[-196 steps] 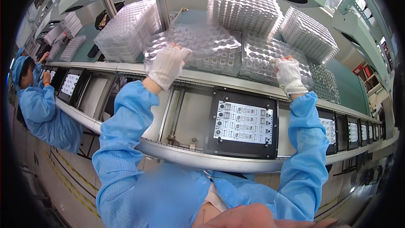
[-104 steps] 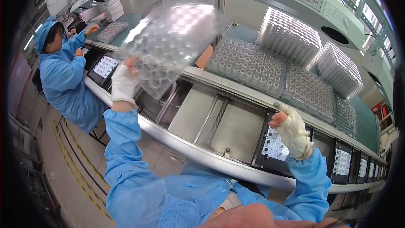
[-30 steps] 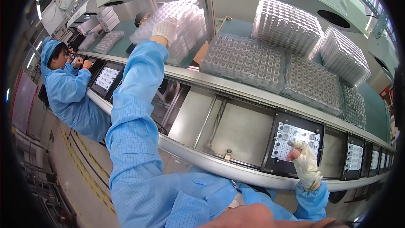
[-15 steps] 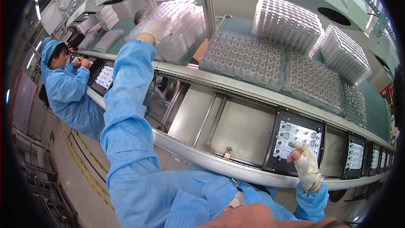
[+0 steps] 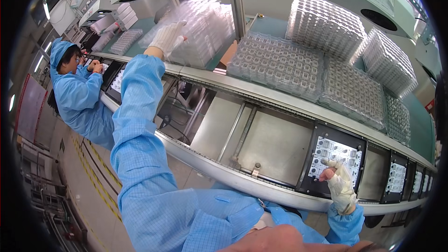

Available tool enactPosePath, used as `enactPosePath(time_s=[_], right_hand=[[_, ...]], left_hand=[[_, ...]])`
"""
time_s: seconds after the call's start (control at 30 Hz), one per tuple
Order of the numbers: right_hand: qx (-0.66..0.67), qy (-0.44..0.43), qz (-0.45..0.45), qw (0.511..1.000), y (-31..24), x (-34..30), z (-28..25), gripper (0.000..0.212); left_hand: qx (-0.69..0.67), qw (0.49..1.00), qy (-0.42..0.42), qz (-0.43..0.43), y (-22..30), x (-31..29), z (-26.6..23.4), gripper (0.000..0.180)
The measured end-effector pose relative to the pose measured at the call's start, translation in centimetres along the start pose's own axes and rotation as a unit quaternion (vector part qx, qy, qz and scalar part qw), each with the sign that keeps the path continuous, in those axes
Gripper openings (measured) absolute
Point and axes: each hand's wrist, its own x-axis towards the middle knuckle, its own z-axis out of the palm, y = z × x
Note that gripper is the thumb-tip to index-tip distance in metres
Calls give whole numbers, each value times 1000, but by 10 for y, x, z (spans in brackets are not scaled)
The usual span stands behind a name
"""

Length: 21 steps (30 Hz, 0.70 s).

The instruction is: The person attaches small plastic components onto circuit boards on a conveyor line by hand, picking parts from overhead trays and pressing them into place, and shifts plastic component trays on the shelf.

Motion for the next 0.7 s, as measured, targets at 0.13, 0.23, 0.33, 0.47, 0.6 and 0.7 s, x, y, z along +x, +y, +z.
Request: enactPosePath(time_s=[0.13,0.23,0.33,0.47,0.6,0.7], right_hand=[[8,-27,-16,999,-5,4,5,39],[-18,-40,1,999,-13,3,8,39],[-27,-43,7,999,-9,-2,3,40],[-19,-30,-2,999,-8,-2,-1,39],[-14,-44,5,999,-19,4,5,43],[4,-80,-9,997,-25,18,10,50]], left_hand=[[-26,998,32,40,1,8,2,56],[-19,998,-12,65,5,12,-10,56],[6,997,-48,63,-3,8,-17,56],[12,995,72,72,-11,2,-2,56],[58,987,151,5,20,-23,-30,52],[71,974,212,33,81,-59,-47,50]])
